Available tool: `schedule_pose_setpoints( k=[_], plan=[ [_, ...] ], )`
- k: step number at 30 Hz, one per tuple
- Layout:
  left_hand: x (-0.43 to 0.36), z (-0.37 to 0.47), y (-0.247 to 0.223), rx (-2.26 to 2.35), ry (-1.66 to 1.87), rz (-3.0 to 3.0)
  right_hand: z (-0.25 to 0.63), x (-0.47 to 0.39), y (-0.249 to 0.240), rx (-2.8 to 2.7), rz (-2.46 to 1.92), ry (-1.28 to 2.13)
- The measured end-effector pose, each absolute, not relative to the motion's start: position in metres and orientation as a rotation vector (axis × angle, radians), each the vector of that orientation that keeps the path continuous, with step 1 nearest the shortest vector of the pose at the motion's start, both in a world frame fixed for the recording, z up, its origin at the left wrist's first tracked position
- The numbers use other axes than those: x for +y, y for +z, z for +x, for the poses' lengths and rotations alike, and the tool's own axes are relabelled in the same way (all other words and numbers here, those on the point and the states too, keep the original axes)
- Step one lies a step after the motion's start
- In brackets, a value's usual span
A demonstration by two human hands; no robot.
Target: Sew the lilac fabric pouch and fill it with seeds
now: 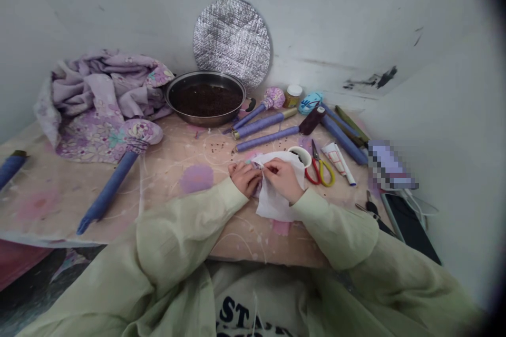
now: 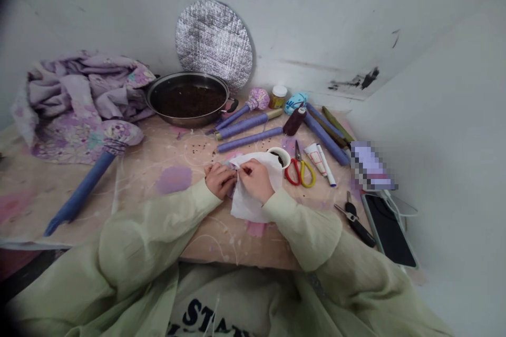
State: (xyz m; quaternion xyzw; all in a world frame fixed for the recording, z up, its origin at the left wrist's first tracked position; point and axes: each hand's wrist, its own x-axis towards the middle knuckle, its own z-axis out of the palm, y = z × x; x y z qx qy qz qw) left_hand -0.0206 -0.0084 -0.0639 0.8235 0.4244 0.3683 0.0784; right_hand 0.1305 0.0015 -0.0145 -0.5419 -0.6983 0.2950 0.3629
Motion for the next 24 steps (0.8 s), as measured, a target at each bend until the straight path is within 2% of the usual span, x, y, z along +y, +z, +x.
schedule_pose_setpoints(
  k=[9, 16, 20, 24],
  plan=[
    [-0.01, -0.016, -0.074, 1.302, 1.241, 2.521, 0.149, 0.033, 0.009, -1.636, -1.408, 0.826],
    [-0.015, -0.016, -0.063, 1.293, 1.261, 2.458, 0.206, 0.033, 0.081, -1.251, -1.318, 0.8],
    [-0.017, -0.014, -0.058, 1.303, 1.223, 2.418, 0.269, 0.063, 0.119, -1.197, -1.39, 0.628],
    [-0.017, -0.014, -0.056, 1.314, 1.261, 2.429, 0.332, 0.112, 0.126, -1.224, -1.477, 0.368]
  ],
)
